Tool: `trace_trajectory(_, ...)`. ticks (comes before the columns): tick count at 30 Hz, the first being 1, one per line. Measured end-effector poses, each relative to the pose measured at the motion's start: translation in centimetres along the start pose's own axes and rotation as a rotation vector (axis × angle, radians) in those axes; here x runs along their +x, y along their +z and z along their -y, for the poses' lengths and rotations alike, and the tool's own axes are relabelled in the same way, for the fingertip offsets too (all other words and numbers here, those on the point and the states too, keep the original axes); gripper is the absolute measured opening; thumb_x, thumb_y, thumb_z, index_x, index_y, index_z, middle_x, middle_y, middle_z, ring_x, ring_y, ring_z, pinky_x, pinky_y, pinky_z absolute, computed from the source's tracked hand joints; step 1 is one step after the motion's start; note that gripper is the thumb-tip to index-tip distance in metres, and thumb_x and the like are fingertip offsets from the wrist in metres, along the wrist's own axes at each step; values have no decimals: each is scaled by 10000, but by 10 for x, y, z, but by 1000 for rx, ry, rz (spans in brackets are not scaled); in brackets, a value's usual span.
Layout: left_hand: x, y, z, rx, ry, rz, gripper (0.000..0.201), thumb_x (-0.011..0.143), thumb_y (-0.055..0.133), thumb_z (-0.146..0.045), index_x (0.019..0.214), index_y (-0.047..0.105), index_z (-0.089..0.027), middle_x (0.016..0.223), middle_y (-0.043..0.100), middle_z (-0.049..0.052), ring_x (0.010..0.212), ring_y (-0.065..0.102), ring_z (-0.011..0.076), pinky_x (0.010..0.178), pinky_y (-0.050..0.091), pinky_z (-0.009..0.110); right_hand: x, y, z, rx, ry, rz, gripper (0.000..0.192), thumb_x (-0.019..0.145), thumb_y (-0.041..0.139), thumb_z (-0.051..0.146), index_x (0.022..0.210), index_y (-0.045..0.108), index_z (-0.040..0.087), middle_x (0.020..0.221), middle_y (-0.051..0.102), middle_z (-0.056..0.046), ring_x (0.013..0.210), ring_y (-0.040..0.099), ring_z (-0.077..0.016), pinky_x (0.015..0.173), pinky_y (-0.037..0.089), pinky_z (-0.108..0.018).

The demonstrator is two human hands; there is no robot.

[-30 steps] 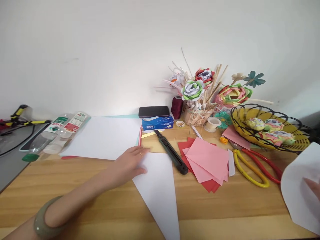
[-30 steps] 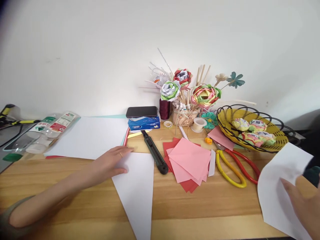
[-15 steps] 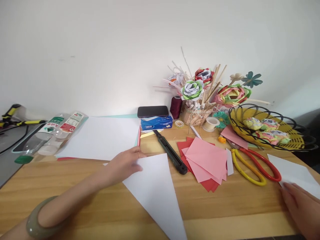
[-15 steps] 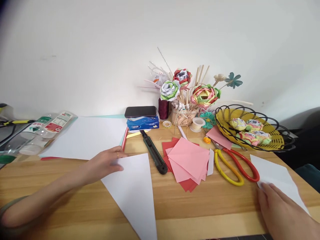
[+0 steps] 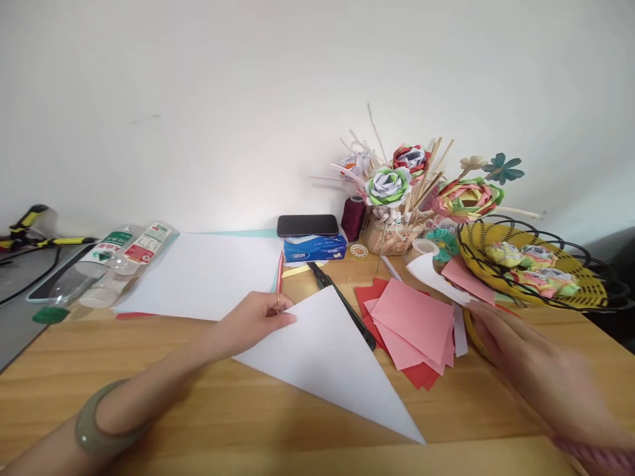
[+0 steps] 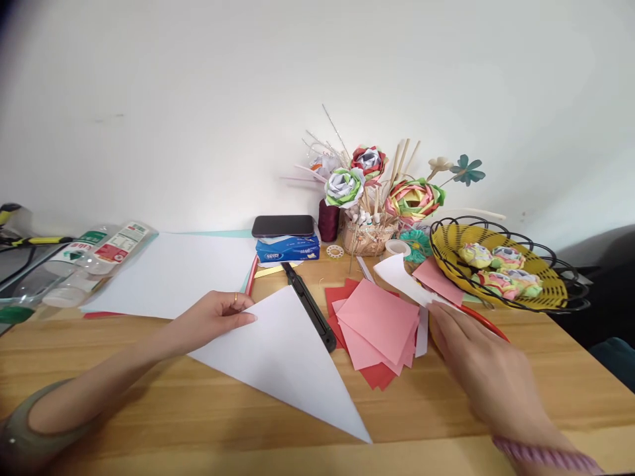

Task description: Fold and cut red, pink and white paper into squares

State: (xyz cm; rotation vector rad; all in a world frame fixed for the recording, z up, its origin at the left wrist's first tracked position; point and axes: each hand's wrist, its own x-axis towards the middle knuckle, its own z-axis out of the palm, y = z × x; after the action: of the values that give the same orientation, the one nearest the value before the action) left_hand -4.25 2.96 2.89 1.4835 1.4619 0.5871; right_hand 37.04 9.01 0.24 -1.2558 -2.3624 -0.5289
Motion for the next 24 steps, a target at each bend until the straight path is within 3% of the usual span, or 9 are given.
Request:
trace_trajectory(3,-1,1,2,-34,6,-31,302,834,522,-451,747,572,-166,668,520,-28,606,466,114,524,332,203,31,11,6,-18,-94,13,325,883,399,118,1097,639,163,1142,666,-138,942,665,-251,582,507,-294)
trace_trajectory(5,-1,1,4,-56,-8,-64,304,826,525,-459,743,558,-168,652,510,-32,587,452,111,504,320,201,43,8,20,-1,-131,-31,292,906,418,179,1104,626,128,1142,657,-171,1015,638,-288,749,531,-360)
trace_trajectory(7,0,1,6,-77,-29,-115,302,806,545,-458,708,527,-172,626,499,-37,565,437,105,487,309,197,48,0,45,63,-169,-72,293,915,459,300,1120,607,151,1117,674,-136,1005,642,-271,840,518,-391)
trace_trajectory(9,1,3,5,-100,-49,-163,314,777,578,-453,658,486,-177,586,478,-46,535,409,96,468,291,193,48,-8,75,252,-172,-57,258,919,466,305,1120,589,198,1038,704,-72,922,670,-193,750,546,-292)
trace_trajectory(13,1,11,0,-188,-81,-177,356,705,647,-454,601,446,-179,539,468,-50,499,386,86,445,276,191,49,-13,120,512,-55,83,379,846,574,418,1176,545,234,934,708,-21,773,681,-160,612,562,-252)
trace_trajectory(15,0,15,-4,-244,-83,-172,366,675,675,-454,596,449,-177,537,487,-45,495,404,89,445,286,194,53,-10,129,570,0,107,379,825,604,411,1162,552,247,888,684,-11,754,667,-153,599,559,-248)
trace_trajectory(19,-3,19,-8,-339,-88,-185,382,617,727,-441,588,459,-171,560,531,-30,500,438,93,461,320,202,64,-8,132,583,34,-30,357,817,620,410,1128,574,241,1024,626,-66,933,630,-191,723,554,-299)
trace_trajectory(24,-3,17,-5,-345,-72,-208,490,534,789,-478,530,404,-175,477,398,-75,454,327,55,437,227,183,69,-18,135,675,-136,-43,114,879,537,183,937,594,262,786,629,15,702,624,-105,596,500,-197)
